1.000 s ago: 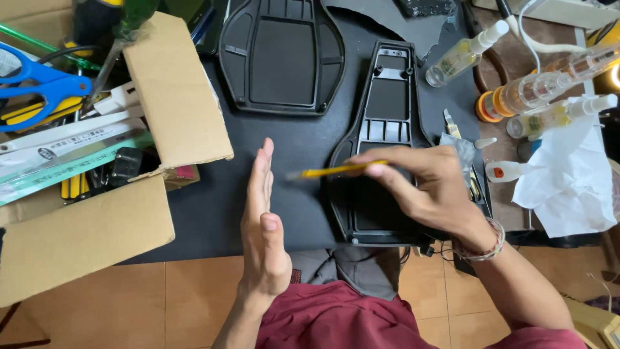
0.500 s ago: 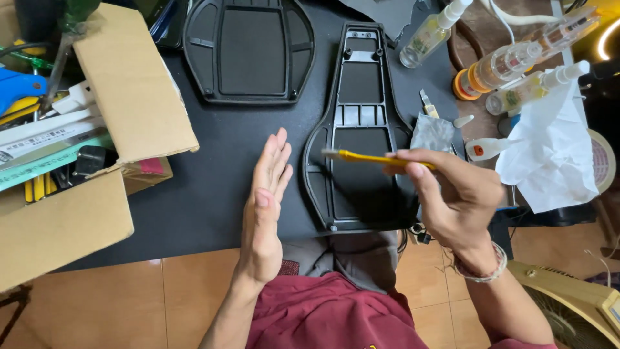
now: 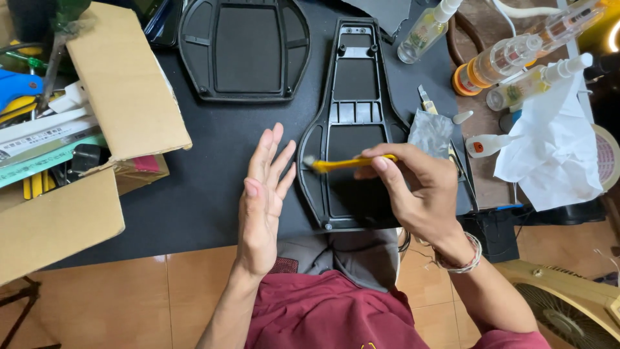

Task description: Trimming and sanding the edges of a plastic casing, then cleaning it with a brush and applying a liquid treatment.

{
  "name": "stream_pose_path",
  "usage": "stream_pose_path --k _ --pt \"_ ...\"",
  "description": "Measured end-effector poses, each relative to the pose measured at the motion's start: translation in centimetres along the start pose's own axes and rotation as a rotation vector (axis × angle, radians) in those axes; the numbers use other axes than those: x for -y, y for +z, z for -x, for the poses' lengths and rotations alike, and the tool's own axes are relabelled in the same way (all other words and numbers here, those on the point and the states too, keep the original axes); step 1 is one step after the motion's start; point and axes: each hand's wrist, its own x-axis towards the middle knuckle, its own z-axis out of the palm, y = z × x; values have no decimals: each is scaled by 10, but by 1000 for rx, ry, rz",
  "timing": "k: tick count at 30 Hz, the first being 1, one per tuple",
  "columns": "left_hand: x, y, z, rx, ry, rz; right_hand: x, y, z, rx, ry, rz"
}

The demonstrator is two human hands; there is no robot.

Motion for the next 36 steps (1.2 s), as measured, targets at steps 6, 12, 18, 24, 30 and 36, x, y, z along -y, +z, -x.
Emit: stream_pose_path --k 6,12,18,24,30,36 --pt "0 0 -2 -8 -8 -19 -7 -4 -5 -70 80 -284" --pt "1 0 -4 -17 0 -15 -1 7 -4 -102 -30 -126" --pt "3 1 -4 -12 1 3 2 1 -2 79 59 -281" --pt "3 0 -4 -20 -15 15 -1 1 -5 -18 -23 -123" --pt "4 2 -3 -4 -21 42 -6 -2 -2 30 37 -223" --pt "8 7 -3 5 24 -19 -8 -4 4 62 86 -220"
